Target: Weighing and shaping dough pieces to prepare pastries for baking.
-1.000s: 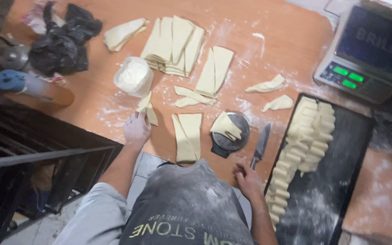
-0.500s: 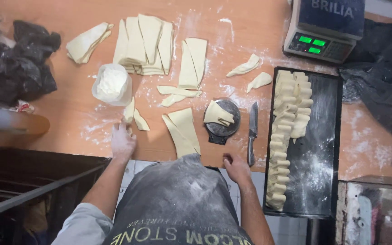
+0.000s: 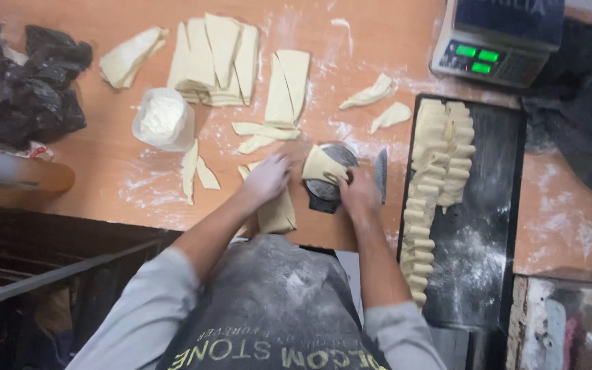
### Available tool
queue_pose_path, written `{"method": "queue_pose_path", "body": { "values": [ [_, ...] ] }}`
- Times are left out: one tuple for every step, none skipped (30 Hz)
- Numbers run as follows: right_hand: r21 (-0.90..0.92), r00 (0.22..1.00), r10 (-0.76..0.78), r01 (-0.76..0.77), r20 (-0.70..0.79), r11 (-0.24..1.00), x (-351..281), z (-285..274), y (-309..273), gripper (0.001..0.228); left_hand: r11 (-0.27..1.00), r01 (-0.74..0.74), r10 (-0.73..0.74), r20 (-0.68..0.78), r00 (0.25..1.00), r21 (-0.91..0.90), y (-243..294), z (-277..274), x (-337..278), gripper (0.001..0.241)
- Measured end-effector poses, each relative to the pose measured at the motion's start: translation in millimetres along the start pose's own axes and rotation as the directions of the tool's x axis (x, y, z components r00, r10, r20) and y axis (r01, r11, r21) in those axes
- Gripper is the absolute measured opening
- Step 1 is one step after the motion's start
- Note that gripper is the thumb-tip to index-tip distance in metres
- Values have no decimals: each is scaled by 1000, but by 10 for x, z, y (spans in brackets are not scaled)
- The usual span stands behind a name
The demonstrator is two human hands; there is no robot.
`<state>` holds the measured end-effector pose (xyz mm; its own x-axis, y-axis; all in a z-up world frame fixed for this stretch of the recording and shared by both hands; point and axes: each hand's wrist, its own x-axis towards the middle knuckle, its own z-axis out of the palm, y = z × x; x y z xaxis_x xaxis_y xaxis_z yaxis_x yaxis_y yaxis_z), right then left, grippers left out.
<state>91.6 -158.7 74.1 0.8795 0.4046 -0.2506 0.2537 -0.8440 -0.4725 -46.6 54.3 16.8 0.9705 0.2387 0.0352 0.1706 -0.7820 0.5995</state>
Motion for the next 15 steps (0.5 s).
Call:
{"method": "queue_pose_path", "body": {
  "values": [
    [0,1000,11,-11,9,1000,-14,-42,22,40,1000,4,-4,13,1000,-4,66,171,144,31],
    [-85,995,54,-46,89,995,-22,-92,46,39,994,-83,85,-31,996,69,138,344,291,35],
    [-167,984,93,-67,152,984,49,-156,37,38,973,-171,185,-79,980,152,184,486,524,38],
    [-164,984,95,-70,150,984,68,-181,149,38,972,-175,189,-77,979,155,277,453,668,38],
    [-97,989,68,-56,134,994,63,-197,261,36,955,-131,122,48,991,265,373,423,779,41],
    [-30,992,44,-40,116,999,59,-212,378,33,921,-100,40,163,986,376,471,398,891,45],
    [-25,992,45,-42,121,999,78,-77,689,33,920,-99,37,168,985,379,534,339,905,45],
    [270,992,88,-111,95,957,95,59,1006,30,901,-32,-103,284,953,432,603,285,922,40],
    [545,987,141,-161,79,823,120,201,1312,27,869,20,-239,385,891,494,669,220,962,36],
    [552,986,144,-164,79,817,119,180,1411,27,866,15,-239,388,890,500,729,183,985,36],
    [748,973,193,-222,127,625,70,172,1519,24,910,83,-268,426,864,405,794,157,973,36],
    [886,956,228,-262,184,384,22,163,1625,22,938,156,-292,466,835,309,862,129,966,37],
    [893,954,240,-260,179,368,-25,195,1644,22,938,138,-283,475,833,318,909,280,946,37],
    [912,969,184,-220,164,347,-70,225,1655,20,985,169,-169,448,878,40,951,424,924,41],
    [928,981,129,-181,145,327,-126,248,1673,19,953,177,-70,392,917,-244,998,576,887,47]
  ]
}}
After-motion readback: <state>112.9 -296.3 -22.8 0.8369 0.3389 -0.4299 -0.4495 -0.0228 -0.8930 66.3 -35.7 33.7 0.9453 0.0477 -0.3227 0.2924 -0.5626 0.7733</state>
